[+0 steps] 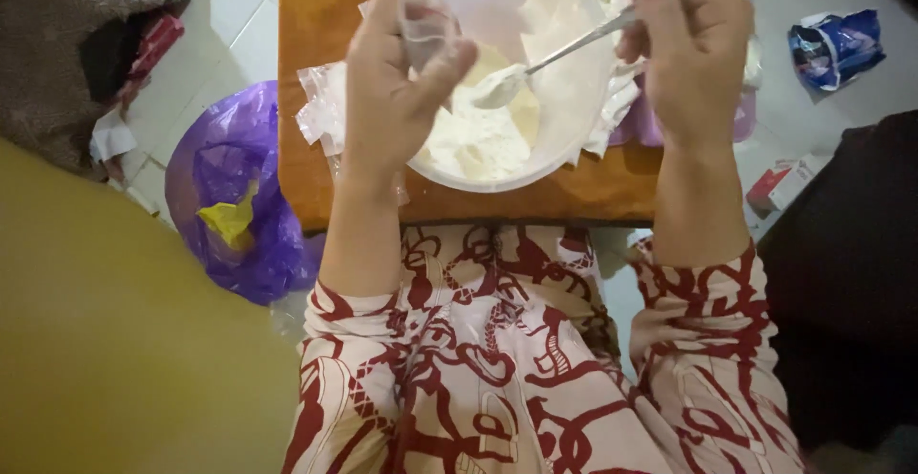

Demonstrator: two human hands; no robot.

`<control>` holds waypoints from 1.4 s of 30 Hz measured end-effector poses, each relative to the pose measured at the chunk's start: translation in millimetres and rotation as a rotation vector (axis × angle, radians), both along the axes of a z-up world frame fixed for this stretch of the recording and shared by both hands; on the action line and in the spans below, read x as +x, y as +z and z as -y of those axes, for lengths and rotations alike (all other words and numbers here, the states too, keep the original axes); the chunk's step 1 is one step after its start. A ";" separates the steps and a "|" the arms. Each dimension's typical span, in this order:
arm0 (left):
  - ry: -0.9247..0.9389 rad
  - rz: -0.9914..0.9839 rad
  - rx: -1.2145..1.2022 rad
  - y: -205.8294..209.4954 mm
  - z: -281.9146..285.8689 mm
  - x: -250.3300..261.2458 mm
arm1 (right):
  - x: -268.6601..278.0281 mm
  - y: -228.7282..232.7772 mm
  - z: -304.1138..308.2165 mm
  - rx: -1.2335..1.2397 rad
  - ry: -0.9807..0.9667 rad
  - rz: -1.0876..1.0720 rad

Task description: Filling small plastic bags with white powder from a bowl using a spoon.

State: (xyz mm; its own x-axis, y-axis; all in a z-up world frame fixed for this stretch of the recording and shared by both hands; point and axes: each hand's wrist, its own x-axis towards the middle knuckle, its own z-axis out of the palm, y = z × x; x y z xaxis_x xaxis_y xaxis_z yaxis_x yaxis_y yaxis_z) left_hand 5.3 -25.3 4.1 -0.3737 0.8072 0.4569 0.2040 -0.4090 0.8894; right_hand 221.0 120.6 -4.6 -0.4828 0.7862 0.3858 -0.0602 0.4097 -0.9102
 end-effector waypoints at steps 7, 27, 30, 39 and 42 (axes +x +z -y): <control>0.097 -0.268 -0.139 0.1 1.7 6.2 | 29.3 -16.9 -9.2 0.229 -0.121 0.002; 0.063 -0.418 -0.304 -10.9 -4.3 4.0 | 36.5 -20.8 -22.0 0.272 -0.137 -0.044; 0.049 -0.401 -0.344 -7.5 -3.7 4.2 | 35.7 -19.3 -20.5 0.232 -0.189 -0.049; 0.006 -0.487 -0.419 -9.6 -5.9 1.7 | 37.8 -14.4 -21.1 0.201 -0.218 -0.027; 0.003 -0.518 -0.386 -15.0 -7.3 0.1 | 41.5 -13.6 -24.2 0.160 -0.228 -0.049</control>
